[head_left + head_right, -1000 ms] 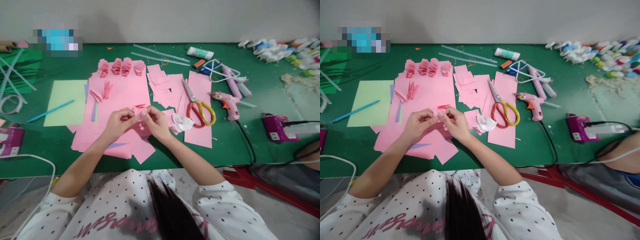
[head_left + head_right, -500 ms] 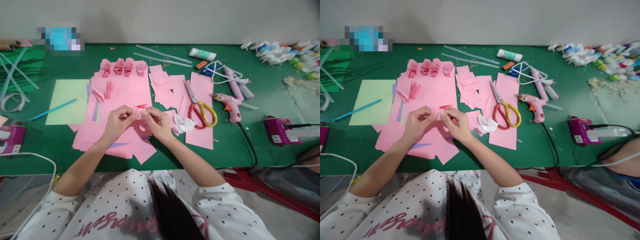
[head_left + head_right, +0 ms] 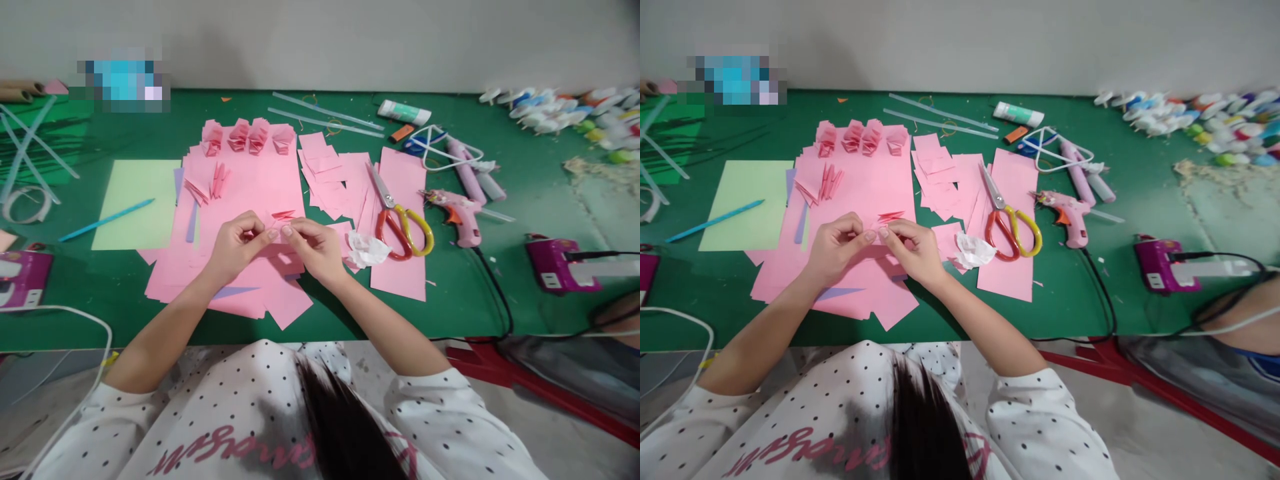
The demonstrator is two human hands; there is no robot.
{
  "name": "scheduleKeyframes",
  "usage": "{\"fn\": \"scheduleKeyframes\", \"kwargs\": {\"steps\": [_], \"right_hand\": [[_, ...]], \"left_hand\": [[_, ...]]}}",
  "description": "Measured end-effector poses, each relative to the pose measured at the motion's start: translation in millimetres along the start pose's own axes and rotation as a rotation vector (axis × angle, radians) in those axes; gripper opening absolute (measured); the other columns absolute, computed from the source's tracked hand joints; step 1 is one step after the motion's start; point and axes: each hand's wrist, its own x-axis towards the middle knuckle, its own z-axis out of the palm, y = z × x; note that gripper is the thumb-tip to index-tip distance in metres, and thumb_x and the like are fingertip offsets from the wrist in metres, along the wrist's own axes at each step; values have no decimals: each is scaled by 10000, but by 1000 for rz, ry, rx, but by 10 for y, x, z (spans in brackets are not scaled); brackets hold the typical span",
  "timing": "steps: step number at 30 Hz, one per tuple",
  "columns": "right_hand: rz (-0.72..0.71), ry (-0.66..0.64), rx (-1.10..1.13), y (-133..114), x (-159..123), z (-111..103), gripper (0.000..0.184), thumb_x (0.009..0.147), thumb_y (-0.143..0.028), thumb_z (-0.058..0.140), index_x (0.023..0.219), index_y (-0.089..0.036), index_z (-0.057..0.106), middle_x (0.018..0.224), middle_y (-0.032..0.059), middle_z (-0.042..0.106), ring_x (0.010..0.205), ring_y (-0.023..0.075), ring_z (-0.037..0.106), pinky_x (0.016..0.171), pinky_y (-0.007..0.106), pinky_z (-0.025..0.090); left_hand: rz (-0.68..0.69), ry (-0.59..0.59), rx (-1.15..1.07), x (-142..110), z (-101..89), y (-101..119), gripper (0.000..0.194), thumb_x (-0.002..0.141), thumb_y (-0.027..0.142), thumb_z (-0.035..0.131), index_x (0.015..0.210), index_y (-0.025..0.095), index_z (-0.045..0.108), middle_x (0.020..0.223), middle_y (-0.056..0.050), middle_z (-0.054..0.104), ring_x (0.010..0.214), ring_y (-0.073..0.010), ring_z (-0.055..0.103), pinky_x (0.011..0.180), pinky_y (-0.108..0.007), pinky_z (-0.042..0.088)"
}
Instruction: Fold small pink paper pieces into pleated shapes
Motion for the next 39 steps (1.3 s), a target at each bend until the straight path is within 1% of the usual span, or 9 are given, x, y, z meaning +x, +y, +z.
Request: {"fn": "scheduleKeyframes", "kwargs": {"steps": [2,6,9,13,17,22,25,31,39], "right_hand": [[9,-3,4,7,-6,1,304,935,-456,644,756,-213,679,754,22,689,736,162,619,713,326,501],[81,-37,18,-4,-19,-8,388,921,-540,624,723,-208,599,669,-6,592,615,129,509,581,289,408],[124,-129,2,-27,-20,-27,459,903,-611,605,702,-206,525,634,-31,494,571,108,409,530,271,325],[114,-258,-28,-43,-11,-46,510,925,-612,574,648,-209,429,603,-53,392,554,92,329,518,265,263],[127,-320,43,-63,-8,-47,540,958,-620,517,622,-211,406,581,-56,358,545,91,306,512,264,255],[193,-362,165,-104,-2,-45,549,913,-661,575,631,-208,449,584,-60,357,552,92,311,527,262,275],[194,-346,204,-89,8,-46,539,917,-658,574,643,-209,456,588,-63,344,556,95,300,542,264,289],[165,-195,104,-10,48,-82,565,913,-662,578,623,-220,378,603,-55,325,581,107,307,546,270,270],[134,-159,111,-4,85,-66,566,883,-664,618,601,-214,425,584,-55,377,560,102,348,541,269,307]], "left_hand": [[-8,-20,11,4,-12,13,476,834,493,765,607,171,498,648,33,443,579,-94,364,564,-279,318],[-23,-51,20,-2,-2,20,488,832,505,760,607,172,484,656,31,438,587,-97,372,558,-272,318],[-41,-103,-3,-18,12,9,483,816,506,775,613,171,492,667,27,444,597,-99,384,550,-267,313],[-55,-208,-42,-29,-8,-4,435,836,490,754,631,168,543,701,9,489,626,-111,438,576,-270,356],[-76,-330,-42,-26,-56,19,377,853,433,733,643,168,567,701,1,519,634,-119,466,596,-274,389],[-119,-366,-113,-31,-61,49,360,846,390,727,641,170,531,688,19,488,630,-109,446,601,-262,387],[-153,-361,-136,-36,-43,33,343,862,388,697,664,173,518,699,21,482,647,-113,445,616,-262,390],[-146,-313,-134,-35,-7,-40,297,886,391,678,734,171,549,729,19,508,687,-119,465,664,-266,396],[-108,-259,-122,-20,-23,-1,286,866,344,695,705,177,528,710,28,478,646,-111,436,618,-263,360]]}}
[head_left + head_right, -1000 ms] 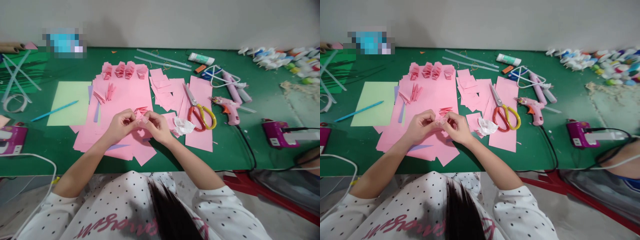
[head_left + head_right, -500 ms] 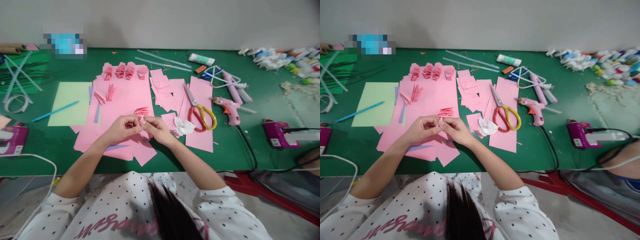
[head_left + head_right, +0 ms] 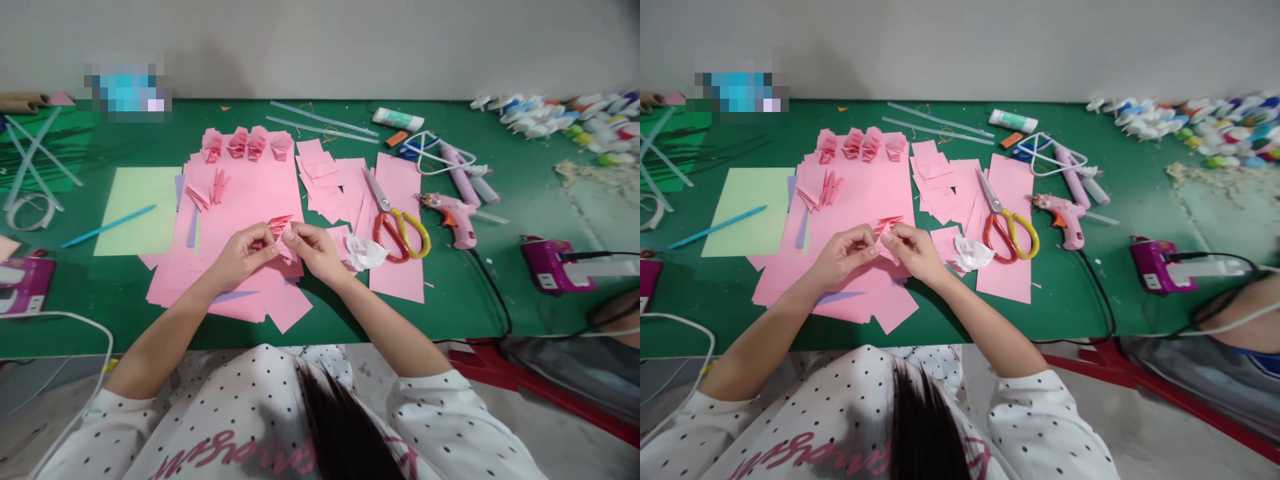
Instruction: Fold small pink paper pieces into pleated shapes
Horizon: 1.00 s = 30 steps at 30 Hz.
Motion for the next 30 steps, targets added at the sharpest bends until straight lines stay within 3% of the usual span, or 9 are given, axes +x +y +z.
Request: {"fn": "scheduleKeyframes", "kwargs": {"steps": [4,8,11,16,18,21,25,30], "right_hand": [[40,3,60,38,13,7,489,830,-640,701,665,-210,537,612,-41,507,580,111,454,559,267,385],[29,30,56,60,1,3,470,817,-604,736,667,-204,539,600,-52,501,552,99,446,543,262,376],[-22,103,41,26,-12,-4,436,829,-555,748,660,-200,560,619,-45,532,567,99,472,568,268,401],[-101,204,28,-22,-11,10,321,832,-519,764,719,-230,678,713,-9,653,683,143,600,700,321,522],[-149,200,-2,-13,-16,25,268,839,-512,761,767,-256,727,785,10,693,778,174,647,787,369,554],[-236,176,-87,12,-38,39,175,851,-469,763,822,-298,774,899,28,710,924,208,666,909,430,552],[-291,104,-225,37,-71,34,61,875,-371,745,868,-338,795,1099,47,677,1108,242,620,975,470,529],[-336,125,-352,56,-78,36,40,837,-343,782,873,-326,785,1256,60,588,1185,272,556,1010,500,505]], "left_hand": [[15,23,91,-4,-19,16,256,869,311,673,701,179,534,713,25,478,638,-111,433,602,-259,357],[78,71,219,-8,14,4,291,848,280,671,645,180,489,678,24,477,619,-109,423,580,-251,353],[92,86,272,-24,27,1,332,896,378,659,668,179,523,677,15,505,606,-106,432,569,-246,362],[-93,79,-6,-78,36,56,499,993,641,424,870,191,601,606,20,546,453,-87,416,465,-232,383],[-149,106,18,-94,60,83,527,984,656,438,819,182,596,563,14,548,454,-90,460,465,-225,393],[-253,54,-65,-89,98,94,571,960,686,456,747,174,591,508,13,518,402,-81,410,395,-229,294],[-346,82,-279,-46,97,62,440,901,608,613,762,196,549,542,48,480,372,-45,283,368,-210,160],[-328,148,-335,-30,65,49,347,877,467,680,735,194,520,570,47,507,407,-40,321,380,-187,189]]}}
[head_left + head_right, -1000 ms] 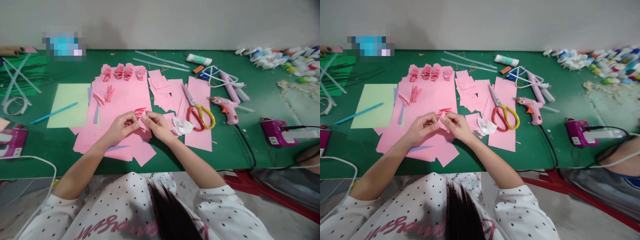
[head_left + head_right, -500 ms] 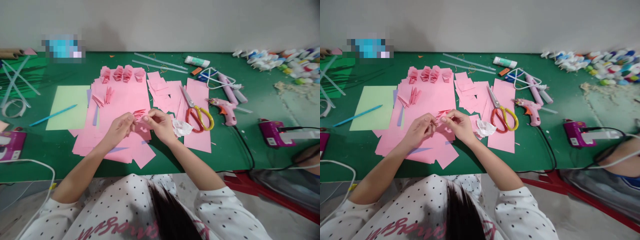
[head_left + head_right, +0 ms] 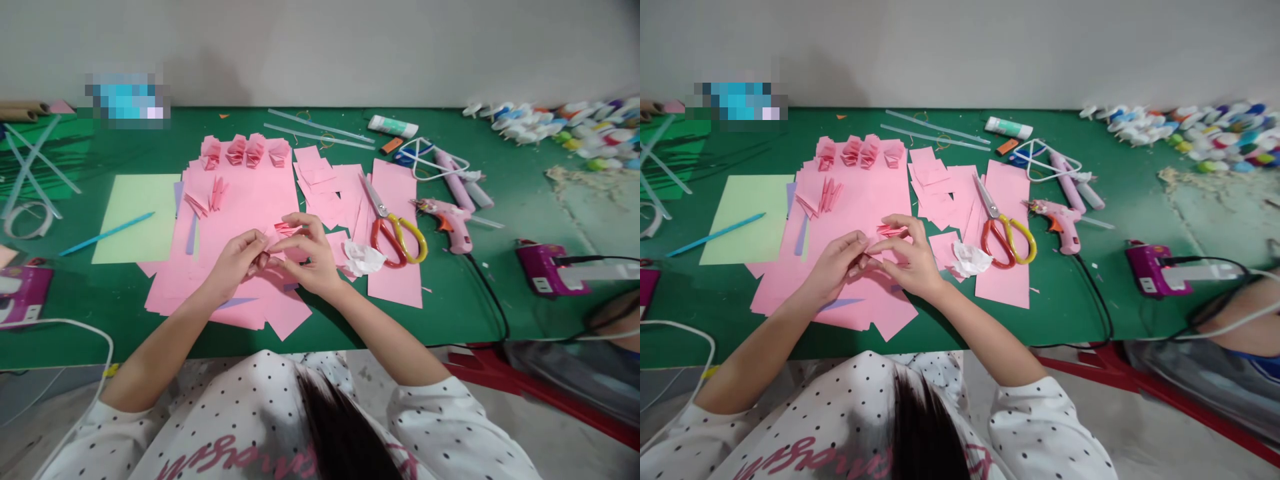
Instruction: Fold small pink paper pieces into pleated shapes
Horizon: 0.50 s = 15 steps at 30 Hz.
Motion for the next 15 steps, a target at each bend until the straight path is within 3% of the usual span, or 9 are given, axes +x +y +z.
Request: {"fn": "scheduleKeyframes", "kwargs": {"steps": [7,15], "right_hand": [[75,69,112,17,30,-32,101,856,-386,774,878,-289,757,1165,61,608,1130,231,603,1030,472,509],[370,-3,409,24,48,-26,310,772,-502,820,825,-221,700,829,14,723,721,147,686,693,311,600]], "left_hand": [[49,-10,51,-7,-30,-40,303,895,402,680,733,195,530,607,27,559,449,-59,407,396,-189,266],[207,-34,274,0,-86,-45,359,894,470,711,723,176,595,583,23,535,507,-81,481,474,-209,393]]}}
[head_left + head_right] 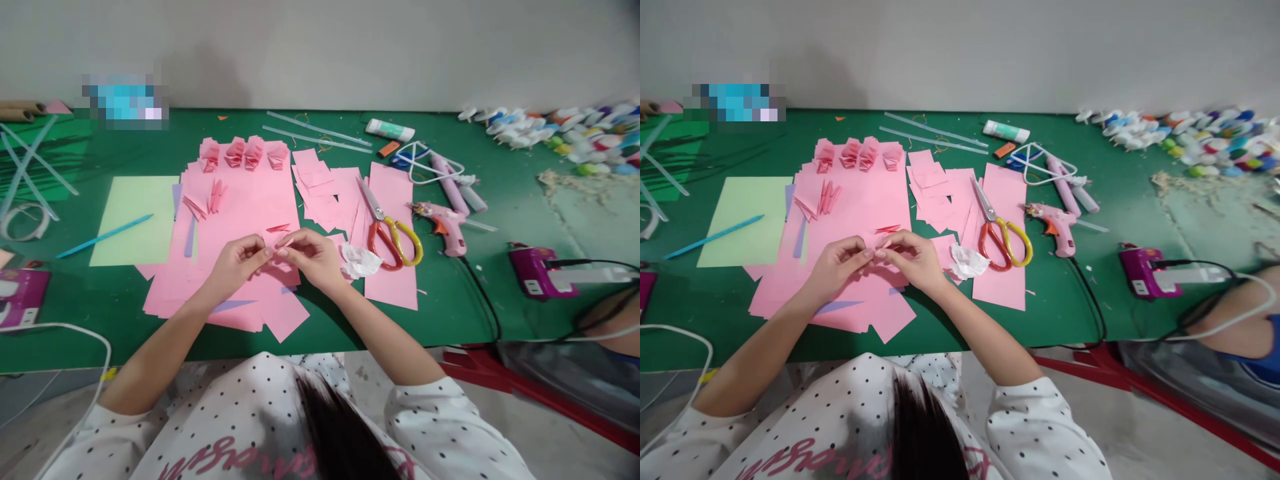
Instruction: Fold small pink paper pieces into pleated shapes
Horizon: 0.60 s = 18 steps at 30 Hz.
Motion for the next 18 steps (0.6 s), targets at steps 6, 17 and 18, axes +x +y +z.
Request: {"fn": "scheduleKeyframes", "kwargs": {"steps": [6,17,18], "right_hand": [[46,29,102,-35,-2,8,312,752,-474,845,795,-217,672,787,-3,732,672,122,691,636,260,585],[34,43,107,-41,-12,29,320,776,-476,826,801,-221,635,792,-10,723,668,121,686,627,272,593],[33,46,103,-43,-14,31,324,776,-482,824,802,-222,634,806,-7,725,676,121,685,632,274,594]], "left_hand": [[21,-11,83,-16,2,17,352,944,477,635,784,164,651,626,5,590,527,-86,520,494,-202,429],[61,13,32,8,1,-50,299,834,430,763,782,151,668,671,-3,622,561,-94,567,530,-211,476],[60,27,31,6,8,-47,298,827,429,773,784,151,674,666,-1,620,547,-90,559,516,-208,468]]}}
